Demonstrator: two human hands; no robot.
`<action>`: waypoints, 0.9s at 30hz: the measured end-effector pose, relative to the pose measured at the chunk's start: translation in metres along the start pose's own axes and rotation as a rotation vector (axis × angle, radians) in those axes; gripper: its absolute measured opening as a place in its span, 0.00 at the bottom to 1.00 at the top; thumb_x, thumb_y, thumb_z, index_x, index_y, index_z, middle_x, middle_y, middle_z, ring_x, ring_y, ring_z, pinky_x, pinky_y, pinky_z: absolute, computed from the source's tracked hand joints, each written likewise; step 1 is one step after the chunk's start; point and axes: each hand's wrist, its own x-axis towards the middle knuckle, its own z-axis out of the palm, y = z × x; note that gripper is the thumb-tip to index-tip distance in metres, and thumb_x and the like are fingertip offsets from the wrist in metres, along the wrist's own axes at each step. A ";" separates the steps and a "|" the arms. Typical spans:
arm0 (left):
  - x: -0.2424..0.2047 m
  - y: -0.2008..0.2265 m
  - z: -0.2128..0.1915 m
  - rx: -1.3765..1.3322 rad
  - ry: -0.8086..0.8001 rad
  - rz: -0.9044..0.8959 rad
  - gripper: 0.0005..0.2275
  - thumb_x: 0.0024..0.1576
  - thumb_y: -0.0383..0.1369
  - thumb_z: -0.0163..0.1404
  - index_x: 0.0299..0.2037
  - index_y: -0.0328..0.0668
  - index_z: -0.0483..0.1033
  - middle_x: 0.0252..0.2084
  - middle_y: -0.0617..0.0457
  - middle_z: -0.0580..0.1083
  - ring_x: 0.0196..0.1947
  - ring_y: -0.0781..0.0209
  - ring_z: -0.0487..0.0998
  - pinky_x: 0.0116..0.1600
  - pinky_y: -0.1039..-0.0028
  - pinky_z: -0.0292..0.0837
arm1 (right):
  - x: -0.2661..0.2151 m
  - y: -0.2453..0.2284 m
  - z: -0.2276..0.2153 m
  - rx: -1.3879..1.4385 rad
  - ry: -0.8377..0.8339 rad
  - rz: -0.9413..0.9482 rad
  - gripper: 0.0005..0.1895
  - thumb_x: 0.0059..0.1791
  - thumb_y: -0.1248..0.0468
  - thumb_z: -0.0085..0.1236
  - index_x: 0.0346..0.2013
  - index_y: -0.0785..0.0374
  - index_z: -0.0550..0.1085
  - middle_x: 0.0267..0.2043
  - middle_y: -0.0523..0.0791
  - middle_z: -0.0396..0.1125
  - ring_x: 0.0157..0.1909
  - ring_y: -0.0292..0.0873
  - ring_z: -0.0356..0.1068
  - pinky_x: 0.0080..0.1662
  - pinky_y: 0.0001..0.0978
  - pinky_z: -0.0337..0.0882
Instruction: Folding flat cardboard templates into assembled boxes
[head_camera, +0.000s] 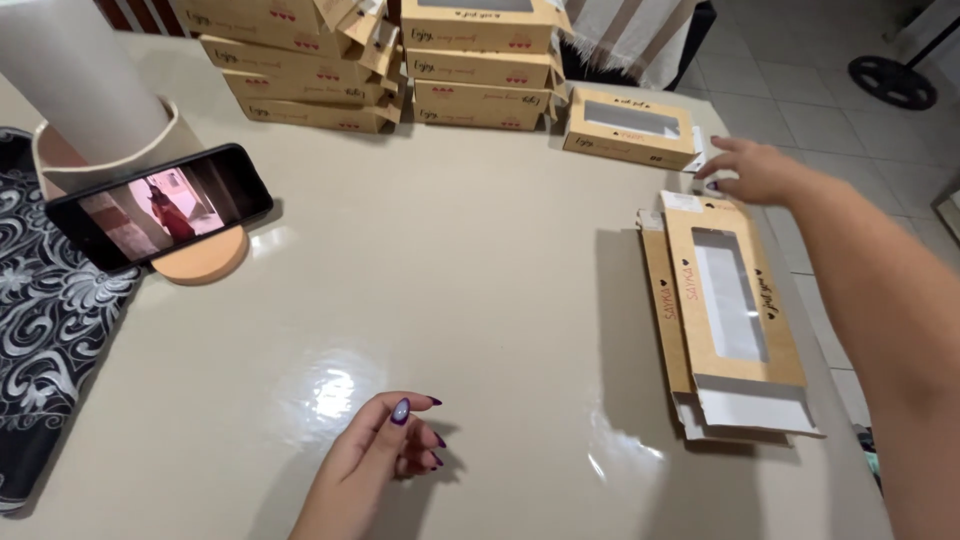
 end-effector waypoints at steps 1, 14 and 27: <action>0.002 -0.003 -0.001 -0.018 -0.006 0.003 0.16 0.59 0.35 0.40 0.46 0.33 0.77 0.31 0.40 0.76 0.30 0.51 0.77 0.38 0.70 0.70 | 0.000 -0.005 -0.005 0.011 -0.019 -0.015 0.18 0.49 0.60 0.45 0.53 0.42 0.72 0.76 0.40 0.38 0.72 0.50 0.43 0.68 0.52 0.38; 0.006 -0.011 -0.006 -0.003 -0.039 0.052 0.14 0.58 0.35 0.41 0.46 0.35 0.77 0.31 0.41 0.77 0.31 0.53 0.78 0.39 0.71 0.72 | -0.035 -0.040 -0.039 0.182 0.079 0.020 0.31 0.46 0.82 0.35 0.59 0.56 0.69 0.65 0.47 0.55 0.60 0.50 0.57 0.58 0.41 0.61; -0.007 0.000 0.000 0.003 -0.150 0.216 0.10 0.58 0.31 0.43 0.43 0.36 0.76 0.31 0.47 0.76 0.30 0.60 0.76 0.39 0.75 0.75 | -0.189 -0.114 -0.069 0.707 1.040 -0.621 0.15 0.62 0.81 0.25 0.62 0.82 0.56 0.65 0.57 0.45 0.66 0.62 0.61 0.57 0.45 0.68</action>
